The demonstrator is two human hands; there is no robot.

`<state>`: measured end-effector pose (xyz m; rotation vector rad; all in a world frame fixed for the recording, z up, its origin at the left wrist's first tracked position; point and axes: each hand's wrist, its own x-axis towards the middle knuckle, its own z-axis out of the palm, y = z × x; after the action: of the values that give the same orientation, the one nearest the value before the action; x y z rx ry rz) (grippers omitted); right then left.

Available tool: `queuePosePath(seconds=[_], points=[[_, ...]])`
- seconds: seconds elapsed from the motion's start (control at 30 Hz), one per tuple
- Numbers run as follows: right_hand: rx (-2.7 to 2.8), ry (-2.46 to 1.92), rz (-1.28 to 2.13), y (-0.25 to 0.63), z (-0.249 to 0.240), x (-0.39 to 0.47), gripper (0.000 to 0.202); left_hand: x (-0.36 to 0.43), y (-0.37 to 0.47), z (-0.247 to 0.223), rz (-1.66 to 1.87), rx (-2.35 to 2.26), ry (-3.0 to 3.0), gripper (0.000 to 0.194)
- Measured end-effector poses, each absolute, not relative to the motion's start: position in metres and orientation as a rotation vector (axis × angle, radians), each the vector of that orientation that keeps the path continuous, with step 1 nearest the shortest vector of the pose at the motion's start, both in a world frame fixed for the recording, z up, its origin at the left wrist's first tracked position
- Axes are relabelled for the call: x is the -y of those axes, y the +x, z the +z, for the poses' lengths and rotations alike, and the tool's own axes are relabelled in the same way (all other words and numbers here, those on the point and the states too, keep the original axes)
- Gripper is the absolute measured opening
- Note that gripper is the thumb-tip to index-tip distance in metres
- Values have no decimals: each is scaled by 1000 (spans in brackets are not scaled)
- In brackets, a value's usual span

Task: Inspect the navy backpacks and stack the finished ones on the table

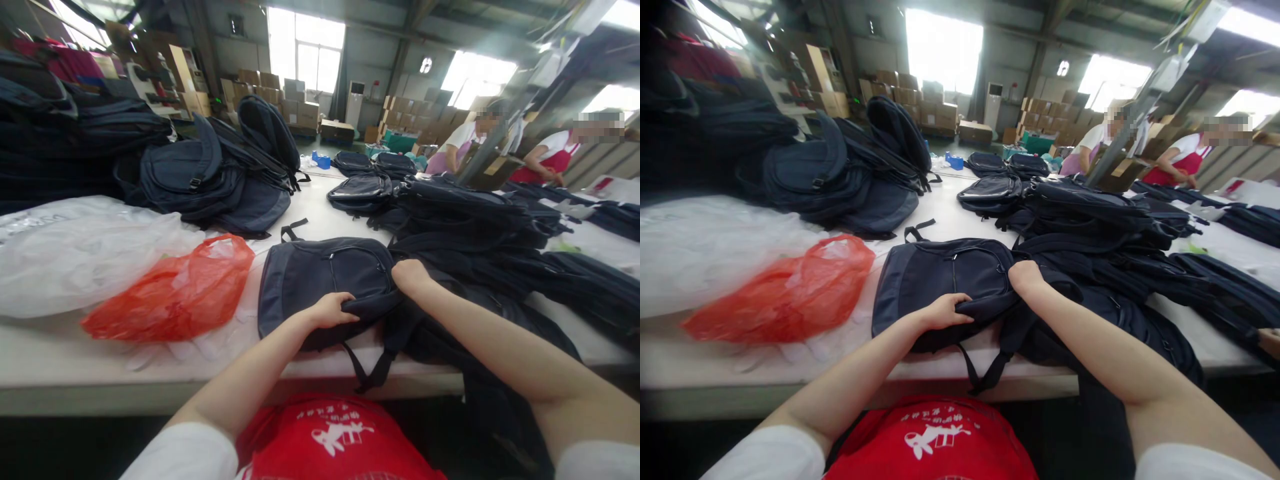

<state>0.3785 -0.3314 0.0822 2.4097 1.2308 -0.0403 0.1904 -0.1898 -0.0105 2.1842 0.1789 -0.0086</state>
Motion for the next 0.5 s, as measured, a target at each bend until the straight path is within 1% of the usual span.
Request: queuePosePath(seconds=[0.13, 0.27, 0.4, 0.5], points=[[-1193, 2454, 47, 386, 91, 339, 32, 189, 186, -10, -21, -167, 2159, 52], [-1134, 2514, 179, 388, 97, 355, 33, 190, 198, 4, 19, -106, 2213, 54], [-1104, 2528, 275, 382, 100, 363, 33, 204, 243, 28, 213, 38, 2438, 54], [-1115, 2513, 326, 381, 105, 365, 34, 223, 286, 38, 226, 174, 2575, 56]])
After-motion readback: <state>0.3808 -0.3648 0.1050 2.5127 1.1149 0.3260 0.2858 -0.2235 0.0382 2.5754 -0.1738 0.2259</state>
